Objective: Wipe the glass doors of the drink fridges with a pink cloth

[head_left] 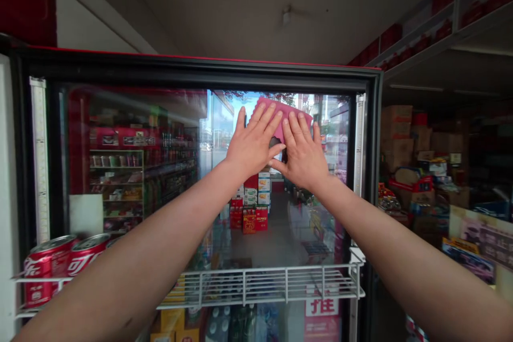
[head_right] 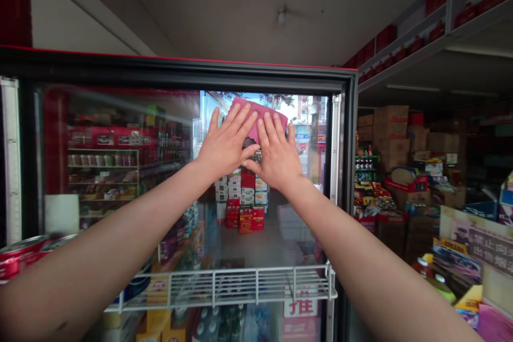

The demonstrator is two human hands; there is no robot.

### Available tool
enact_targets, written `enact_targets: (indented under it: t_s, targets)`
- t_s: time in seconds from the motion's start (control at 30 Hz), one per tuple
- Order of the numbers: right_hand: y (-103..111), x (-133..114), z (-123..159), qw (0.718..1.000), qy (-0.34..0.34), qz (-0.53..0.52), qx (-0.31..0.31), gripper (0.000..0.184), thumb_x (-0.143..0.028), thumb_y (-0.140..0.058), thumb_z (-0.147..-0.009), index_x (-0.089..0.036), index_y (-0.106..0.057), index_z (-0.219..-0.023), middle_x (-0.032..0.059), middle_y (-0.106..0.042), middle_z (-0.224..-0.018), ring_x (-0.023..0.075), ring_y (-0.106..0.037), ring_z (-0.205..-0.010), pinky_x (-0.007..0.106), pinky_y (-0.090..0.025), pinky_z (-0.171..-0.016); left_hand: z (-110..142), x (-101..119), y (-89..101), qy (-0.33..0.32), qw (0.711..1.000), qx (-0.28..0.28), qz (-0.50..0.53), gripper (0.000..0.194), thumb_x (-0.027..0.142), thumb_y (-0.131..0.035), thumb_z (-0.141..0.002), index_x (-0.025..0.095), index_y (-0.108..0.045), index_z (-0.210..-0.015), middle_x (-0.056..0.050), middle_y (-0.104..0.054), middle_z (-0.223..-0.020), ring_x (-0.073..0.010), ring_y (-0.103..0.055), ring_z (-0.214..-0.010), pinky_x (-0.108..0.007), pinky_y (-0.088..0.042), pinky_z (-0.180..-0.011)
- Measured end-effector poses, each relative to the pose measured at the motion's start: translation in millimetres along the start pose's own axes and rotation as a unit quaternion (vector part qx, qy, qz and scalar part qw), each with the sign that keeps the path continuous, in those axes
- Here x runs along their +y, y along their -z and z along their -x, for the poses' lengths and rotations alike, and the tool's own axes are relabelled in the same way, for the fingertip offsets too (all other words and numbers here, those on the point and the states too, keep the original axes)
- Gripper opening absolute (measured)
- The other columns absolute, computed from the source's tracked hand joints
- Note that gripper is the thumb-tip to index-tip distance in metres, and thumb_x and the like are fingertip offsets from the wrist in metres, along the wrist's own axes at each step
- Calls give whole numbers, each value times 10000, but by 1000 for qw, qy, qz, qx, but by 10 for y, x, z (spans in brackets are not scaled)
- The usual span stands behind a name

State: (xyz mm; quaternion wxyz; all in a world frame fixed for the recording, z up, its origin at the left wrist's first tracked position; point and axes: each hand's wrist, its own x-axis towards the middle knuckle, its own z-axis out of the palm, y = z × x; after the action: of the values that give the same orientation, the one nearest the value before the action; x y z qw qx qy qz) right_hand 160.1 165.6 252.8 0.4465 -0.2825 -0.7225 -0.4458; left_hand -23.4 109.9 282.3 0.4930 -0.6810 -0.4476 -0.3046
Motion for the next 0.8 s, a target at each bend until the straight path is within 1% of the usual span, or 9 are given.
enact_targets:
  t_s: [0.17,0.33,0.43,0.53,0.67,0.8]
  targets:
    - [-85,-449,-222,1000,10,-21,-6,1089,-843,-348,-1040,-53,-174,-1770,244,-227,-1850,448,-169,-1730,731,-134,-1379,288,-402,107,20,1000,-8,-15,794,561,-418,-1116,165,-227,-1777,-142,-192,-1879,-340,-124,-1757,-655,12,-1402]
    - [-193,-870,-408,998,25,-51,3,1038,-786,-357,-1068,-32,-195,-1764,249,-224,-1850,455,-165,-1728,730,-100,-1389,582,-766,219,32,999,-5,-27,796,555,-444,-1107,182,-228,-1777,-144,-200,-1879,-357,-141,-1752,-646,29,-1402]
    - [-256,-1162,-494,996,43,-73,7,997,-744,-380,-1082,-38,-206,-1764,240,-230,-1850,452,-151,-1732,739,-83,-1389,821,-991,281,46,998,-6,-31,802,552,-444,-1107,188,-205,-1781,-152,-204,-1878,-365,-159,-1748,-644,27,-1401]
    - [-297,-1493,-561,994,61,-88,3,952,-682,-448,-1091,-35,-236,-1757,241,-226,-1851,452,-146,-1733,742,-75,-1391,1108,-1201,363,65,997,-13,-38,802,574,-424,-1113,177,-215,-1778,-158,-209,-1875,-357,-165,-1748,-641,6,-1400]
    - [-318,-1895,-612,991,82,-102,-16,912,-608,-541,-1088,-28,-280,-1743,238,-221,-1852,444,-160,-1732,738,-65,-1394,1488,-1421,468,91,994,-28,-51,805,602,-413,-1112,168,-250,-1770,-160,-218,-1870,-350,-183,-1745,-629,-40,-1405]
    - [-309,-2179,-620,986,108,-115,-50,901,-557,-617,-1073,-38,-303,-1739,225,-194,-1860,436,-154,-1736,736,-53,-1396,1808,-1562,541,102,992,-39,-60,809,602,-417,-1109,170,-249,-1772,-166,-230,-1865,-346,-204,-1742,-622,-63,-1409]
